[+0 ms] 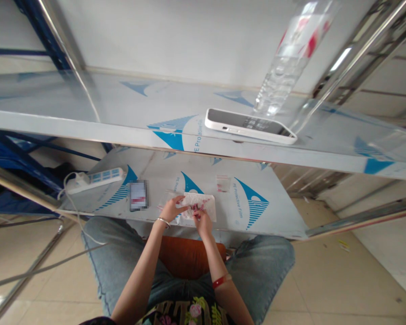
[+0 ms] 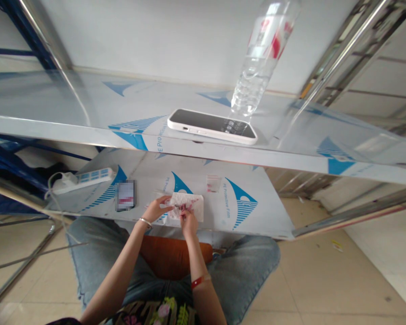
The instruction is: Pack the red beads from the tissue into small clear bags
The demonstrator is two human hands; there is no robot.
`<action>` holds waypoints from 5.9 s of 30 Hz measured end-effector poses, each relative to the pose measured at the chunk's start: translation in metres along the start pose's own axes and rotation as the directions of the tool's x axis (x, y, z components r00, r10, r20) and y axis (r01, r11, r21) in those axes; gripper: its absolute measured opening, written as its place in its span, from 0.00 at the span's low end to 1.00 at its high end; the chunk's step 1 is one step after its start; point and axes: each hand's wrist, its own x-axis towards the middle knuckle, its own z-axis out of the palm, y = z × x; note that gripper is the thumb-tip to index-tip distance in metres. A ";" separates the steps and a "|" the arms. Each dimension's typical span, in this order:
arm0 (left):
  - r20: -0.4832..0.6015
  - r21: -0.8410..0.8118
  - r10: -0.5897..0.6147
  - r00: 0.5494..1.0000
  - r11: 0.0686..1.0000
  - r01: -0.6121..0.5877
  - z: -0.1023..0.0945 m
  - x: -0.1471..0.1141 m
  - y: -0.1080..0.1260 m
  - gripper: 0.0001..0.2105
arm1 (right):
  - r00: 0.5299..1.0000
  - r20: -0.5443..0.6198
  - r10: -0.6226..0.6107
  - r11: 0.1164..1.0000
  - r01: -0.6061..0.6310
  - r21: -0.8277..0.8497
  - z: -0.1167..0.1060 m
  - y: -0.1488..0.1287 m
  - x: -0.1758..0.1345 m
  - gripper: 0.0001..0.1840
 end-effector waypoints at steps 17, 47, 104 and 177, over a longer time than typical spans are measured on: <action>0.060 -0.134 0.043 0.997 0.990 -0.034 0.004 0.000 -0.005 0.24 | 1.000 0.002 -0.014 0.998 0.014 0.057 -0.002 0.000 -0.001 0.12; 0.025 -0.690 0.104 0.994 0.721 -0.058 -0.019 -0.005 0.010 0.24 | 0.998 -0.033 -0.045 0.997 0.047 0.067 0.001 0.003 -0.002 0.09; -0.084 -0.294 0.107 0.991 0.947 -0.127 0.007 0.000 0.008 0.24 | 0.931 -0.364 -0.039 0.900 0.191 0.392 -0.036 -0.066 0.014 0.18; -0.054 -0.713 -0.100 0.993 0.701 0.032 0.003 0.003 0.009 0.16 | 0.987 -0.100 0.128 0.496 0.024 0.868 -0.036 -0.062 0.006 0.16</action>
